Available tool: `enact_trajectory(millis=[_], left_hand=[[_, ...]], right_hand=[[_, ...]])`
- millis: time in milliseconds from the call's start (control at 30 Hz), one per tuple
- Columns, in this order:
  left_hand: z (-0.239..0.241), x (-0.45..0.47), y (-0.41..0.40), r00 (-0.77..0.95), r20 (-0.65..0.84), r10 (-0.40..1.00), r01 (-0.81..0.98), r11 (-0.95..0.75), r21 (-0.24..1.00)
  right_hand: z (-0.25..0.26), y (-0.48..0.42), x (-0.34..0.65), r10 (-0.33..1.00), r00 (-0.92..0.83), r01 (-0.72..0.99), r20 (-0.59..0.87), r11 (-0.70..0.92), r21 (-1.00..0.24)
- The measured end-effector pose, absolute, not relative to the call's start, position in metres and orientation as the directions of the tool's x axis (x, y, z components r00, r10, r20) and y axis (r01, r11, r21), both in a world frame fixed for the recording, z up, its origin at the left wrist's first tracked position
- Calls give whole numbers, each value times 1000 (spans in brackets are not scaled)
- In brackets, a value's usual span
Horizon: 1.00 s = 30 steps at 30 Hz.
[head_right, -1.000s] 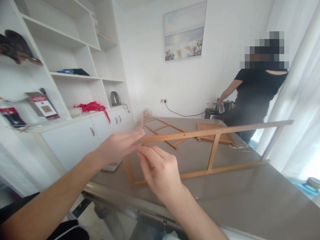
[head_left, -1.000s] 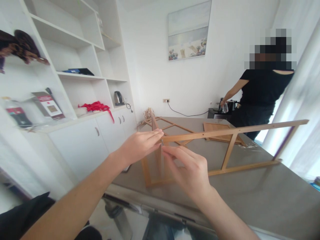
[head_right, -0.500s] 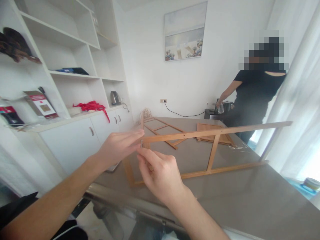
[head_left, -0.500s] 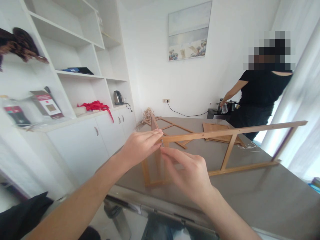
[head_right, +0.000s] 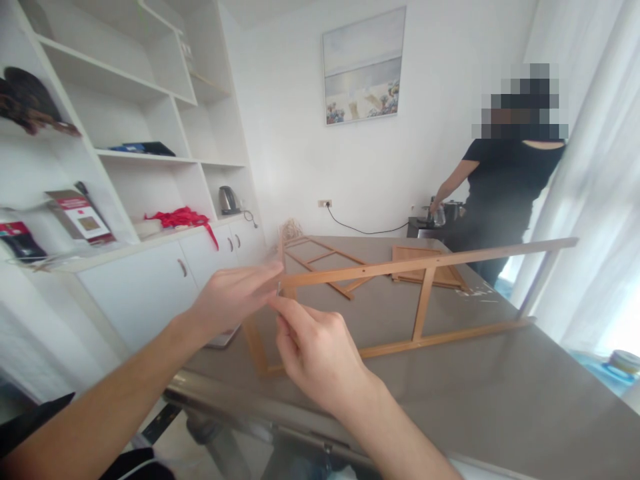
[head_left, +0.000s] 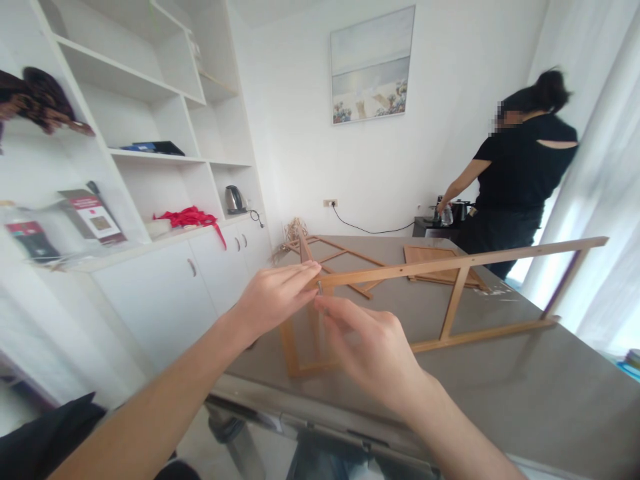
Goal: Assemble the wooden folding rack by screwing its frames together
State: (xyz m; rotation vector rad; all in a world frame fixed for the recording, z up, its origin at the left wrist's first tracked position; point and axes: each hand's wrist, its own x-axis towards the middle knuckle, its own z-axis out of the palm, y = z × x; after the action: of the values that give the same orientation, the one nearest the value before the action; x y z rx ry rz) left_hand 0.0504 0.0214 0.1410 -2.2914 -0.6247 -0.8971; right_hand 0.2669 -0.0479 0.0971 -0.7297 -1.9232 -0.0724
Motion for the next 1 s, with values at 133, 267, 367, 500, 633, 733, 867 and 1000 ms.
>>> enact_trajectory(millis=[133,267,367,500,633,733,867,1000], left_hand=[[144,49,21,676,712,193,588,-724,-362],[144,49,20,657,723,213,604,-723,-336],[142,51,19,638,745,196,596,-739,-316],[139,52,20,623,764,167,579,-756,-307],[137,52,22,616,776,135,570,-756,-322],[137,52,22,614,778,130,579,-745,-332],[138,53,22,609,788,92,572,-739,-356],[139,55,21,600,797,65,577,-726,-374]], right_hand=[[97,-47,267,452,-282,520,846,813,-262],[96,-46,268,472,-305,531,828,805,-264],[96,-45,269,463,-315,539,829,806,-245],[96,-44,267,403,-306,557,863,811,-181],[96,-43,265,345,-292,586,892,801,-118],[96,-42,263,298,-281,601,912,796,-75],[98,-42,261,239,-260,631,936,776,-23],[102,-42,258,180,-251,673,951,738,38]])
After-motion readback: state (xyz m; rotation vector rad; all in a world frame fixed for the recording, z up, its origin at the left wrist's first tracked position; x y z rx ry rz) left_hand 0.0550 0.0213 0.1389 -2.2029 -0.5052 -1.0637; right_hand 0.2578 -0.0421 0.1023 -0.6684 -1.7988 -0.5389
